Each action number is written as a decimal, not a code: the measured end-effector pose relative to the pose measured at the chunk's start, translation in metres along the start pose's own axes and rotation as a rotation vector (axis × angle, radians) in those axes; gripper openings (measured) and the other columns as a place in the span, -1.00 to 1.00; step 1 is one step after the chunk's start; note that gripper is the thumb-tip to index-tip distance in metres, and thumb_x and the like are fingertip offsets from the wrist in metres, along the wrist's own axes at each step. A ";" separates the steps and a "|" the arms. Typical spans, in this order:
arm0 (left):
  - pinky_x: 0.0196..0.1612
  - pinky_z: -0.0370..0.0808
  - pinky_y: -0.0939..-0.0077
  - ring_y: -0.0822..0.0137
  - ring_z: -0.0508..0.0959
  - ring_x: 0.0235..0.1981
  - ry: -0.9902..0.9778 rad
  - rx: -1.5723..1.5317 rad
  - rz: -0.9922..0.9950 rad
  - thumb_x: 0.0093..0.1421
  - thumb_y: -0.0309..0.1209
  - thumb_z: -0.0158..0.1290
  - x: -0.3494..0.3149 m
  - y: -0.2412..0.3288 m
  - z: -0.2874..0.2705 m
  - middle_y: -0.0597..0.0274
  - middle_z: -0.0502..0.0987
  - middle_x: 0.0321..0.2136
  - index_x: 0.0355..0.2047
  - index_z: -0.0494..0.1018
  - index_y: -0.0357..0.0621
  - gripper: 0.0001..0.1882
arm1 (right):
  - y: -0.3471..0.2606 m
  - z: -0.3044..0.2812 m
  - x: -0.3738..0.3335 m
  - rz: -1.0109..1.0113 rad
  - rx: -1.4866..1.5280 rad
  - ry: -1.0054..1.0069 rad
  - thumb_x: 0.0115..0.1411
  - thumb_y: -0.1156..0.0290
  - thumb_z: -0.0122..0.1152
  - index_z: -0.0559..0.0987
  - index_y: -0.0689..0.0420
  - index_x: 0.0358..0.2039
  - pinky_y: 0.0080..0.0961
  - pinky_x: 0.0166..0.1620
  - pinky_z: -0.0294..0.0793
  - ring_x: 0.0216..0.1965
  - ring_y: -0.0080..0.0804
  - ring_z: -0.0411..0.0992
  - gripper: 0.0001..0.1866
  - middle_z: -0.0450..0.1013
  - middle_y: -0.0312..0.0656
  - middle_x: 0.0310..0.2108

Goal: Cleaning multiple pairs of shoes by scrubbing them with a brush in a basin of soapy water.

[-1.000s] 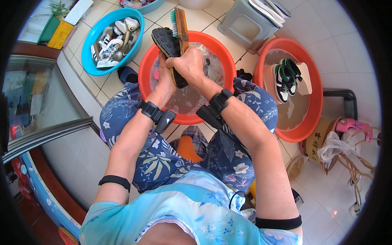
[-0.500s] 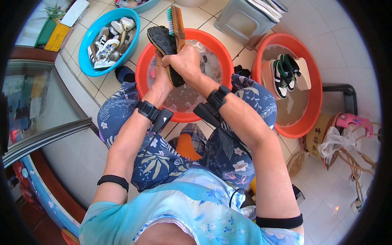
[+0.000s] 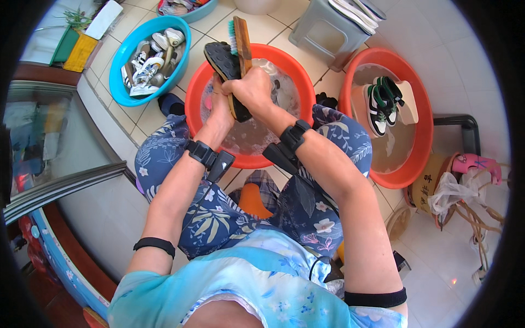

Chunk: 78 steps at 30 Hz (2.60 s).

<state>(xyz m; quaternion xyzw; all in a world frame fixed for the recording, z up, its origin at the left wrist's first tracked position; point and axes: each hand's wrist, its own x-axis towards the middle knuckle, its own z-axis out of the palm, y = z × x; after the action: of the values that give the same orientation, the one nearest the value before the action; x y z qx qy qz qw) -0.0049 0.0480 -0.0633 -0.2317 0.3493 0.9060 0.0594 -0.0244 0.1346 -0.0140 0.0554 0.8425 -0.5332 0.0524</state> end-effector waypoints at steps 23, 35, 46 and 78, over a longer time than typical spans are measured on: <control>-0.11 0.47 0.42 0.32 0.52 -0.19 0.042 0.027 0.104 0.35 -0.01 -0.30 0.002 0.008 -0.004 0.19 0.51 -0.14 0.01 0.35 -0.16 -0.48 | -0.010 -0.006 -0.004 0.094 -0.009 -0.091 -0.42 0.28 0.35 0.58 0.38 -0.56 -0.40 -0.33 0.49 -0.51 -0.16 0.52 -0.58 0.51 0.06 -0.58; -0.14 0.47 0.45 0.36 0.53 -0.22 0.053 -0.059 0.026 0.34 -0.04 -0.28 0.008 0.001 -0.009 0.25 0.52 -0.17 -0.03 0.40 -0.15 -0.52 | -0.009 -0.004 -0.005 0.108 -0.010 -0.102 -0.42 0.28 0.33 0.57 0.39 -0.57 -0.38 -0.31 0.49 -0.49 -0.12 0.53 -0.58 0.50 0.09 -0.58; -0.11 0.47 0.44 0.33 0.53 -0.20 0.058 -0.059 0.009 0.33 -0.03 -0.28 0.004 0.002 -0.008 0.23 0.52 -0.17 -0.04 0.40 -0.15 -0.51 | -0.010 -0.004 -0.006 0.119 0.008 -0.093 -0.43 0.30 0.32 0.56 0.39 -0.61 -0.38 -0.33 0.49 -0.51 -0.11 0.52 -0.60 0.49 0.09 -0.60; -0.44 0.38 0.57 0.35 0.53 -0.49 -0.048 0.695 -0.345 0.11 0.33 -0.14 -0.012 0.048 -0.017 0.19 0.48 -0.57 -0.42 0.42 -0.21 -0.28 | 0.022 -0.050 0.010 0.160 0.317 -0.134 -0.42 0.59 0.36 0.47 0.35 -0.32 -0.44 -0.27 0.43 -0.38 -0.28 0.46 -0.49 0.48 -0.08 -0.43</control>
<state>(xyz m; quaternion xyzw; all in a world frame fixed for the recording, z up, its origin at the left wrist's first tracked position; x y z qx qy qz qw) -0.0007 0.0013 -0.0400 -0.2317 0.5898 0.7156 0.2939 -0.0329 0.1898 -0.0134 0.0942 0.7353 -0.6561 0.1415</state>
